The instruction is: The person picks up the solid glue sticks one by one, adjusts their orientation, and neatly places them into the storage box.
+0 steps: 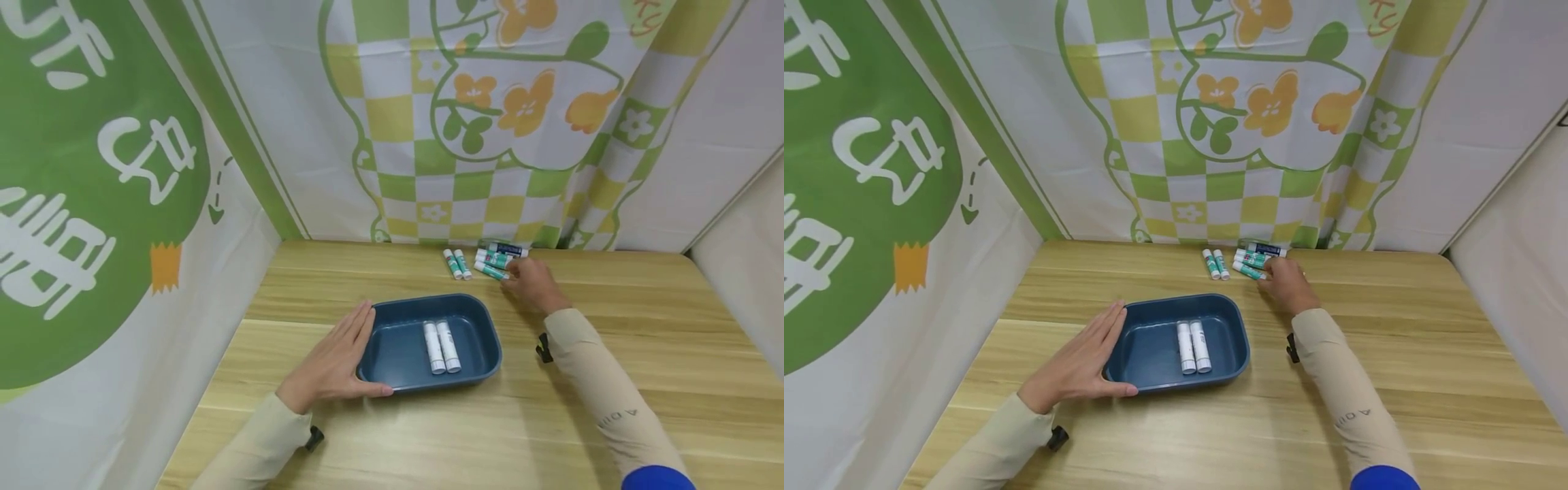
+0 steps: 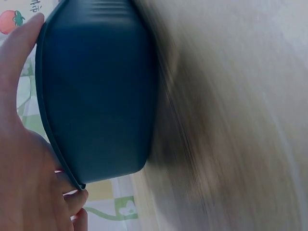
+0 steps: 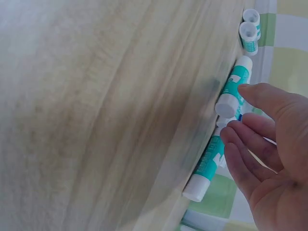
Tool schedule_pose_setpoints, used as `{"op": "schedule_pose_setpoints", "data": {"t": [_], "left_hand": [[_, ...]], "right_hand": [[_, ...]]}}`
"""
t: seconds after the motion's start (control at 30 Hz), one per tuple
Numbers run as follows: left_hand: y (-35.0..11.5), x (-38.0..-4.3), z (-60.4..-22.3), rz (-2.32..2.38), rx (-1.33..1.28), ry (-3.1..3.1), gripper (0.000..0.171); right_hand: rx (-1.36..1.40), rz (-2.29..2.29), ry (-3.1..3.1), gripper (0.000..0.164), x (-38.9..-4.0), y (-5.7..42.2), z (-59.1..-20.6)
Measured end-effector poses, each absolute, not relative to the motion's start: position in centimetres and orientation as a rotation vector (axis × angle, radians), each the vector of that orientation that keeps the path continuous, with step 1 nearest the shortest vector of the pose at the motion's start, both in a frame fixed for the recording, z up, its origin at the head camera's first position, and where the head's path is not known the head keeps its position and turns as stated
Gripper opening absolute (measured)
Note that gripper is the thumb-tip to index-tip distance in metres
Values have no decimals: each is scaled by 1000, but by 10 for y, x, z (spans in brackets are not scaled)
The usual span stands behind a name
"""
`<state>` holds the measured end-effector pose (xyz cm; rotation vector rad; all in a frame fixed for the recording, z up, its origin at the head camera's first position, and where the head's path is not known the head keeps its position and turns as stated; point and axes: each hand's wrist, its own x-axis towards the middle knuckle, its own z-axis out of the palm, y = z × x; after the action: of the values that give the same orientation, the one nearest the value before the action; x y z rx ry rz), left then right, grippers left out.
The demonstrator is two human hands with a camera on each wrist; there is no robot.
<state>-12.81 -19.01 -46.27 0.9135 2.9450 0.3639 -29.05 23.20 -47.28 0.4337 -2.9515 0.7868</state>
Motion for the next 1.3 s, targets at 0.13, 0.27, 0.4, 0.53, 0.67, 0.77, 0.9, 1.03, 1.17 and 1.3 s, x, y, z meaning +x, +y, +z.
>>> {"op": "schedule_pose_setpoints", "data": {"t": [0.13, 0.27, 0.4, 0.53, 0.67, 0.77, 0.9, 1.03, 1.17, 1.3], "left_hand": [[-192, -130, -463, 373, 920, 2925, 136], [-192, -131, -463, 408, 925, 2908, 136], [-193, -132, -463, 427, 926, 2896, 136], [-193, -133, -464, 425, 920, 2894, 137], [-193, -133, -465, 418, 914, 2893, 138], [-194, -133, -465, 425, 922, 2897, 138], [-193, -132, -463, 432, 923, 2898, 138], [-193, -131, -462, 427, 918, 2897, 138], [-193, -131, -463, 431, 923, 2900, 137], [-193, -131, -463, 440, 925, 2906, 136]], "right_hand": [[442, 771, -2924, 15, -297, 231, -480], [424, 744, -2932, 20, -300, 230, -483], [404, 749, -2930, 10, -301, 229, -485], [398, 770, -2935, 11, -302, 230, -486], [392, 775, -2960, 18, -302, 230, -486], [393, 792, -2975, 22, -301, 230, -484], [404, 821, -2976, 23, -298, 231, -479], [423, 831, -2960, 22, -295, 233, -475], [422, 824, -2943, 22, -292, 236, -472], [424, 805, -2928, 23, -289, 238, -467]]}}
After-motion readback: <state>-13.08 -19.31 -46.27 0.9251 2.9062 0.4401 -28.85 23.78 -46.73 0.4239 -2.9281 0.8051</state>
